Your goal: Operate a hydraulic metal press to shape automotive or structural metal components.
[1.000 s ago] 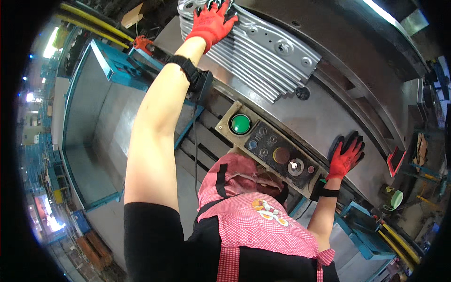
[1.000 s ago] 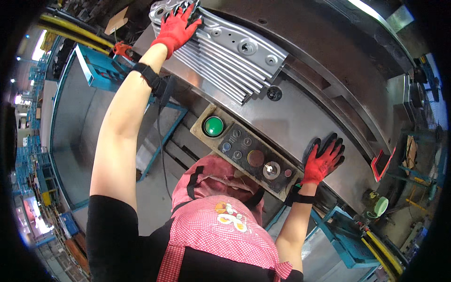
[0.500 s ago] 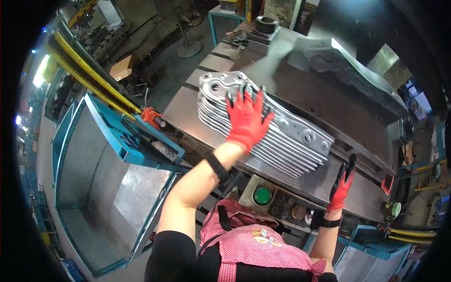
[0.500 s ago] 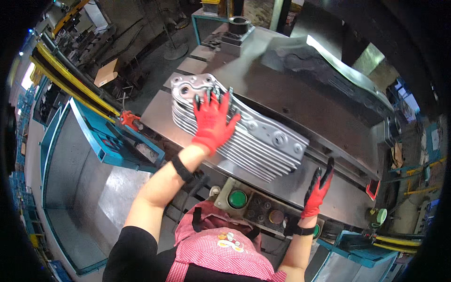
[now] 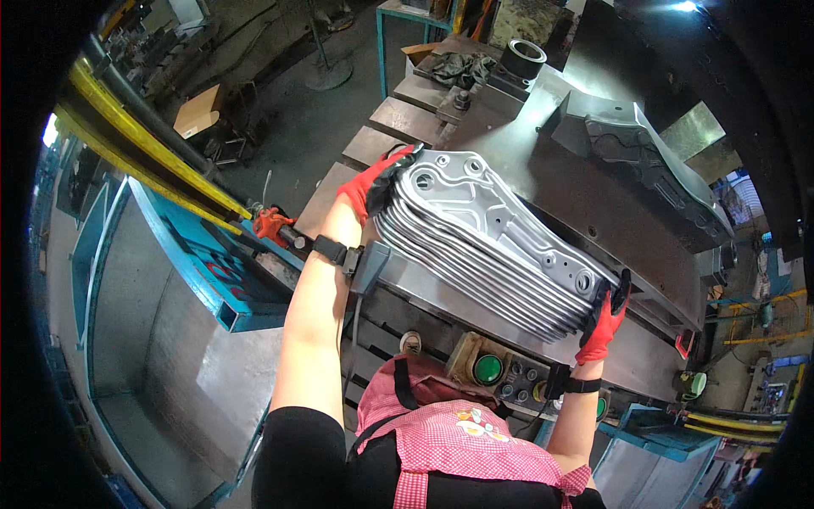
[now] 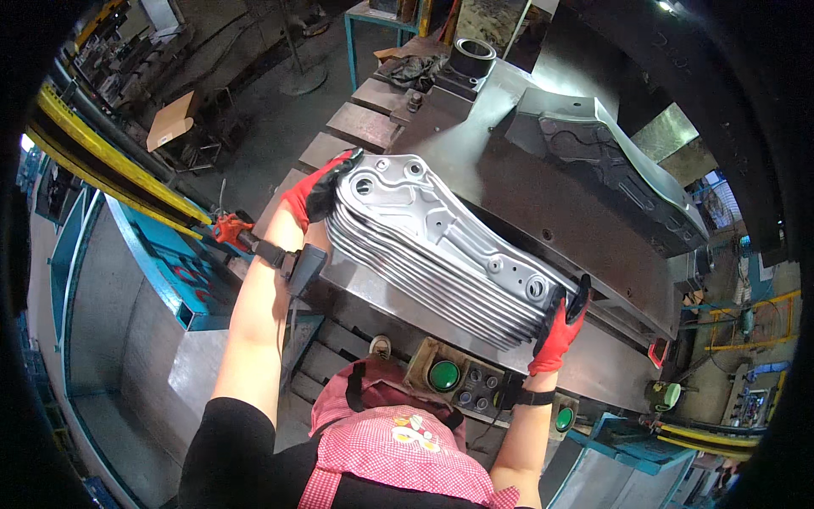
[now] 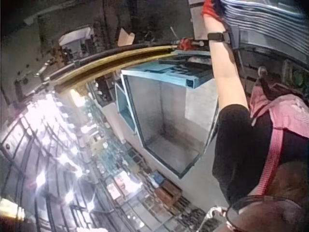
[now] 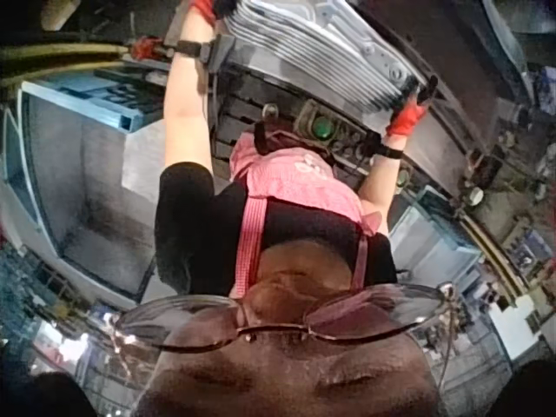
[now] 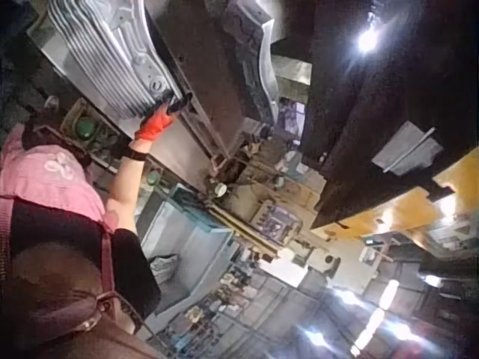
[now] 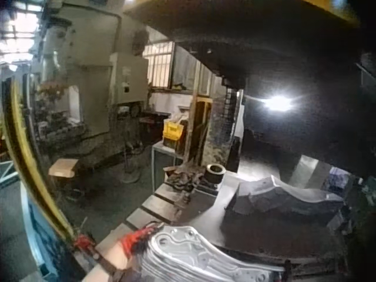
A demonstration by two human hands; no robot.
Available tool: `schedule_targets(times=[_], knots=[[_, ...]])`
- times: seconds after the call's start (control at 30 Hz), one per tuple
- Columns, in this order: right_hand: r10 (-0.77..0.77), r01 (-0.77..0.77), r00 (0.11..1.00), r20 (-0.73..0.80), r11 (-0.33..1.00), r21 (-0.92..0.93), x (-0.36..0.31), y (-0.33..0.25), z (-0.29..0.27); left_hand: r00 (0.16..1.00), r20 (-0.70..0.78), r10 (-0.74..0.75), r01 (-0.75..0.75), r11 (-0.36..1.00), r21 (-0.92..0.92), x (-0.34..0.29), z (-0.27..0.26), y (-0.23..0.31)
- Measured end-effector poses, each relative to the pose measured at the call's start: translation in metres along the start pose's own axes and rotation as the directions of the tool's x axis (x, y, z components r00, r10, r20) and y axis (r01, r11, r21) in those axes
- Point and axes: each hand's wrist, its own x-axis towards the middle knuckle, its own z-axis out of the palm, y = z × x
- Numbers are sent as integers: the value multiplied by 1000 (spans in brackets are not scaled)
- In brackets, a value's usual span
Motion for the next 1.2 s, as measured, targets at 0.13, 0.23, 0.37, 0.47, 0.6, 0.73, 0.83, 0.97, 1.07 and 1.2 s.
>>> schedule_targets(times=[0.13, 0.23, 0.37, 0.47, 0.6, 0.73, 0.83, 0.97, 1.07, 1.2], knots=[[231, -213, 968, -95, 963, 167, -17, 3, 0, 996, 12, 85, -86, 971, 221, 5, -3, -4], [345, -322, 938, -33, 902, 286, -30, 5, -3, 997, -74, 24, -13, 990, 139, -4, -12, -11], [343, -310, 937, -69, 906, 288, -15, 16, -10, 954, -245, 174, -137, 977, 162, -50, 29, -15], [206, -190, 978, -23, 935, 299, -4, 29, -8, 940, -341, 4, -36, 995, -88, -74, -12, -43], [122, -111, 992, -29, 963, 247, 3, 15, -4, 898, -438, 50, -37, 999, 37, -111, 31, -41], [58, -50, 998, -29, 972, 229, 7, 17, -5, 919, -347, 190, -119, 969, 215, -133, 58, -33], [-87, 89, 988, -124, 996, 9, 1, 4, 1, 901, -431, 47, -45, 999, 15, -136, 61, -30], [-513, 501, 851, 111, 728, -468, -26, -57, 37, 927, -375, 5, -39, 996, -83, -129, 46, -38], [-363, 601, 775, 517, 676, -427, -50, -63, 71, 918, -354, 177, -135, 981, 140, -134, 50, -36], [-258, 677, 721, 643, 458, -576, -71, -45, 94, 921, -351, 170, -237, 958, -158, -140, 28, -51]])
